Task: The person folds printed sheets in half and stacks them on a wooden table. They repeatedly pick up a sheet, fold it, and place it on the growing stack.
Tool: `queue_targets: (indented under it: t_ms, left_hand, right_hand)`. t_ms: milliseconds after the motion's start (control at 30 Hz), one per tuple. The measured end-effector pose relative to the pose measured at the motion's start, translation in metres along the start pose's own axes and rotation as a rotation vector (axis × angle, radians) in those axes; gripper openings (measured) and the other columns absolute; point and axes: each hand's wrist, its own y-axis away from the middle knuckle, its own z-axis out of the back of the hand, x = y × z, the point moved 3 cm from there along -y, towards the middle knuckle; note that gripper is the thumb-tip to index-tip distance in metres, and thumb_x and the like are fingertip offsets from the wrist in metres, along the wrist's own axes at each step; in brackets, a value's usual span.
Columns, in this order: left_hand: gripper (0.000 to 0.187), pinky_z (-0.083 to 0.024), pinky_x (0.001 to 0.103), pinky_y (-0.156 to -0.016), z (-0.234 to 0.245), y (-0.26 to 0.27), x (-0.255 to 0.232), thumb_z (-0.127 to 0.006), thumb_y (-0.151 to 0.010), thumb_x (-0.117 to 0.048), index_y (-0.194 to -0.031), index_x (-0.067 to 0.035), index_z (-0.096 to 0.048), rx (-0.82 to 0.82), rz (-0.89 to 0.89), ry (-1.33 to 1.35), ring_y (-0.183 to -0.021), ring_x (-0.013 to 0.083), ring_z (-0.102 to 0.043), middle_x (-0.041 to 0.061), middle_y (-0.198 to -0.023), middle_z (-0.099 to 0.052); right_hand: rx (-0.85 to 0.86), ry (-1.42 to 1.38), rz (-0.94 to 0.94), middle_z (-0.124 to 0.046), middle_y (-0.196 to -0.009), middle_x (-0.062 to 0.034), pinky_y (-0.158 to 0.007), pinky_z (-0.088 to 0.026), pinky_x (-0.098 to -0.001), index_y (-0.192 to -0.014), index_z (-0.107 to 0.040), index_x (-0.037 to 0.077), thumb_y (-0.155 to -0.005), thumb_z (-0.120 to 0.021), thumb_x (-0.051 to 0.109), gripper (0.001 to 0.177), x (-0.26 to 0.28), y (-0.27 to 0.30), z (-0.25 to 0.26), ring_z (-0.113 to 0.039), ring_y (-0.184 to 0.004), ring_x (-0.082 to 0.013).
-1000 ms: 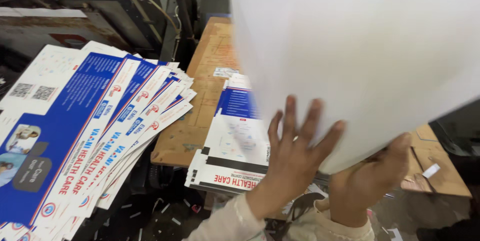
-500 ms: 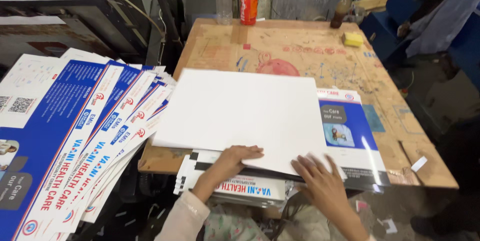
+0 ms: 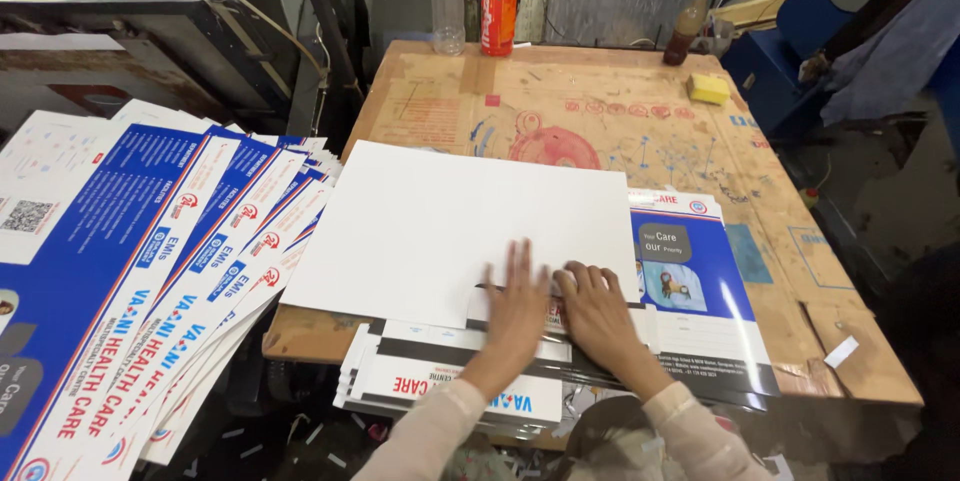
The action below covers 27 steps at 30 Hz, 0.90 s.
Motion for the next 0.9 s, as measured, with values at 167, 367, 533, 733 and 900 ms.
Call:
queue_targets:
  t_ms: [167,367,533,733,900]
  left_hand:
    - [0.058,-0.018,0.070,-0.116,-0.032,-0.009,-0.007,-0.051,-0.099,-0.028,-0.150,-0.002,-0.041,0.187,0.062,0.117,-0.153,0.0384,-0.020,0.023,-0.163,-0.028]
    - [0.056,-0.019,0.072,-0.108,-0.021,0.011,0.054,-0.043,-0.102,-0.038,-0.144,-0.001,-0.043,0.129,0.092,-0.023,-0.149,0.0396,-0.024,0.022,-0.159,-0.032]
    - [0.063,-0.035,0.058,-0.109,0.010,0.037,0.068,-0.056,-0.100,-0.039,-0.147,0.003,-0.045,0.024,-0.124,0.267,-0.138,0.0374,-0.043,0.023,-0.144,-0.049]
    - [0.031,-0.042,0.052,-0.100,0.041,0.034,0.061,-0.072,-0.091,-0.022,-0.114,-0.005,-0.061,-0.202,-0.204,0.277,-0.116,0.0326,-0.052,0.015,-0.118,-0.058]
    - [0.021,-0.044,0.054,-0.098,0.042,0.007,0.056,-0.071,-0.084,-0.010,-0.101,-0.005,-0.060,-0.512,-0.134,0.315,-0.111,0.0280,-0.061,0.011,-0.110,-0.063]
  right_hand:
    - [-0.060,0.042,-0.146,-0.052,-0.141,-0.0205,-0.107,-0.032,-0.0596,-0.140,-0.048,0.003,-0.082,-0.060,0.024,0.063,-0.011,0.008,-0.023,-0.049,-0.131,-0.0346]
    - [-0.032,0.183,-0.367,-0.055,-0.142,-0.0121,-0.109,-0.034,-0.0576,-0.141,-0.052,0.009,-0.089,-0.059,0.024,0.055,-0.063,0.051,0.010,-0.052,-0.131,-0.0300]
    - [-0.146,0.053,-0.376,-0.059,-0.134,-0.0151,-0.102,-0.037,-0.0555,-0.125,-0.060,0.004,-0.089,-0.062,0.038,0.049,-0.062,0.104,0.025,-0.054,-0.124,-0.0330]
    - [-0.200,-1.160,-0.727,-0.075,-0.101,-0.0176,-0.080,-0.051,-0.0399,-0.113,-0.074,0.001,-0.091,-0.071,0.008,0.023,-0.035,0.138,0.047,-0.071,-0.094,-0.0414]
    - [-0.367,-0.746,-0.297,-0.075,-0.109,-0.0087,-0.086,-0.057,-0.0351,-0.111,-0.075,0.008,-0.084,-0.075,0.006,0.026,0.004,0.086,0.092,-0.072,-0.101,-0.0282]
